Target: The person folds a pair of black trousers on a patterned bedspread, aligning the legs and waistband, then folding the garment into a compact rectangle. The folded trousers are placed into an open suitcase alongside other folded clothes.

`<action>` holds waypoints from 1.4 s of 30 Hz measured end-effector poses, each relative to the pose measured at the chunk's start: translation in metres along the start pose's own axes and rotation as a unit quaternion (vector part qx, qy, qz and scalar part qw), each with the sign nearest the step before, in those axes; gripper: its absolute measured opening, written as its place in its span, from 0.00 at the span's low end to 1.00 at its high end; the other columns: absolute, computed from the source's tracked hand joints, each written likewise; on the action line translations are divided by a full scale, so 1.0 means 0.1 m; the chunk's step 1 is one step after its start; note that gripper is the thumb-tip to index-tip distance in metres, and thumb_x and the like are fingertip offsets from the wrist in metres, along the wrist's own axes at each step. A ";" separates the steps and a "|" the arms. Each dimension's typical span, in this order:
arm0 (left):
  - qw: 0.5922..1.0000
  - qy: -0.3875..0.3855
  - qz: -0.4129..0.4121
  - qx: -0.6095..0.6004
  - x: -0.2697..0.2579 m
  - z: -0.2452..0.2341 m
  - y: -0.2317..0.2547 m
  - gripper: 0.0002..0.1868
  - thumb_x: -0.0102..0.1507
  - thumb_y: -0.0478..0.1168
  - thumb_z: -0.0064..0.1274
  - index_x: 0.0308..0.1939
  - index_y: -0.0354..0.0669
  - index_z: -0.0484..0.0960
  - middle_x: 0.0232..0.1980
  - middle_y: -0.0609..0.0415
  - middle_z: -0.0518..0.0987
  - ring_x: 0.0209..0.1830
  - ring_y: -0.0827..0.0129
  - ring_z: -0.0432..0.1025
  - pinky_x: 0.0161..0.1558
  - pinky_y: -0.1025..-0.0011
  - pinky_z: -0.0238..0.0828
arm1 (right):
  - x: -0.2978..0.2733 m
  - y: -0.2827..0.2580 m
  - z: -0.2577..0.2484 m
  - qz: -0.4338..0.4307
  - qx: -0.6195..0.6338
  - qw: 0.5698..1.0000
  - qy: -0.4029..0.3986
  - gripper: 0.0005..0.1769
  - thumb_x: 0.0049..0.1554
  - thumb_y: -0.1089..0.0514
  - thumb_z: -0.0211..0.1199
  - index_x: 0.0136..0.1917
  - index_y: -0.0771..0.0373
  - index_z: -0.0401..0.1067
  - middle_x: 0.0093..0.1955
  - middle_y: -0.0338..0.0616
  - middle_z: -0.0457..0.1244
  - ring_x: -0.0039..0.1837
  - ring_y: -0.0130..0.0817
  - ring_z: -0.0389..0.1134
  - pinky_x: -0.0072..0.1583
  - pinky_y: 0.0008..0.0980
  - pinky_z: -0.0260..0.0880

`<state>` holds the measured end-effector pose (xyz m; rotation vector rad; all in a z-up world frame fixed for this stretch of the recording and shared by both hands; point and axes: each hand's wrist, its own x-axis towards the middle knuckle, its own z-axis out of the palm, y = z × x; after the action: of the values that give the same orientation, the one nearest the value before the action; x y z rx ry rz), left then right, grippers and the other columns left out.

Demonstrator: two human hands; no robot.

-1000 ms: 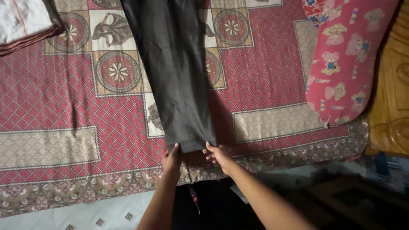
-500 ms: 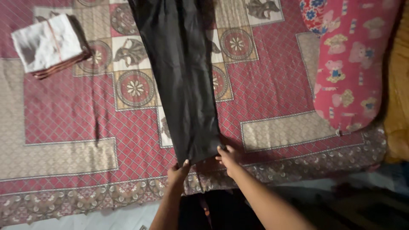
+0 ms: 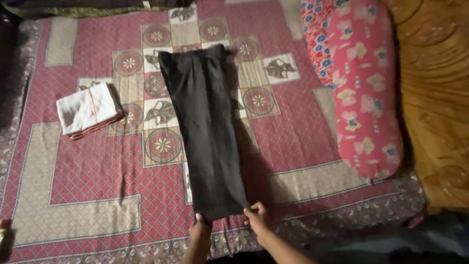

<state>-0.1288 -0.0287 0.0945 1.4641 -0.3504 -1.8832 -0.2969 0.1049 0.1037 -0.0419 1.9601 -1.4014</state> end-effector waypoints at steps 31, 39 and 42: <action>0.954 -0.209 -0.117 0.181 0.03 -0.51 0.48 0.09 0.61 0.36 0.63 0.37 0.36 0.78 0.30 0.55 0.77 0.27 0.71 0.72 0.30 0.75 0.70 | -0.19 -0.09 -0.02 -0.068 -0.080 0.994 -0.005 0.15 0.66 0.47 0.53 0.49 0.60 0.66 0.35 0.40 0.62 0.31 0.27 0.63 0.36 0.31 0.67; 0.889 -0.264 -0.002 0.375 0.10 -0.42 0.74 0.07 0.64 0.35 0.61 0.40 0.39 0.78 0.35 0.49 0.82 0.34 0.67 0.77 0.38 0.71 0.78 | -0.20 -0.19 0.08 0.067 0.079 0.992 0.072 0.13 0.64 0.51 0.54 0.54 0.63 0.64 0.41 0.45 0.66 0.35 0.32 0.71 0.38 0.33 0.66; 0.703 -0.401 0.273 0.519 0.13 -0.51 0.76 0.05 0.67 0.38 0.58 0.41 0.41 0.81 0.32 0.49 0.83 0.32 0.68 0.76 0.36 0.69 0.74 | -0.14 -0.20 0.13 0.059 0.086 0.986 0.128 0.13 0.62 0.56 0.62 0.54 0.66 0.66 0.40 0.50 0.66 0.35 0.34 0.68 0.40 0.32 0.70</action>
<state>-0.0554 -0.0802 0.1147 0.7518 -2.2825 -1.6914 -0.2861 0.0921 0.1260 0.3436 1.9988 -1.5533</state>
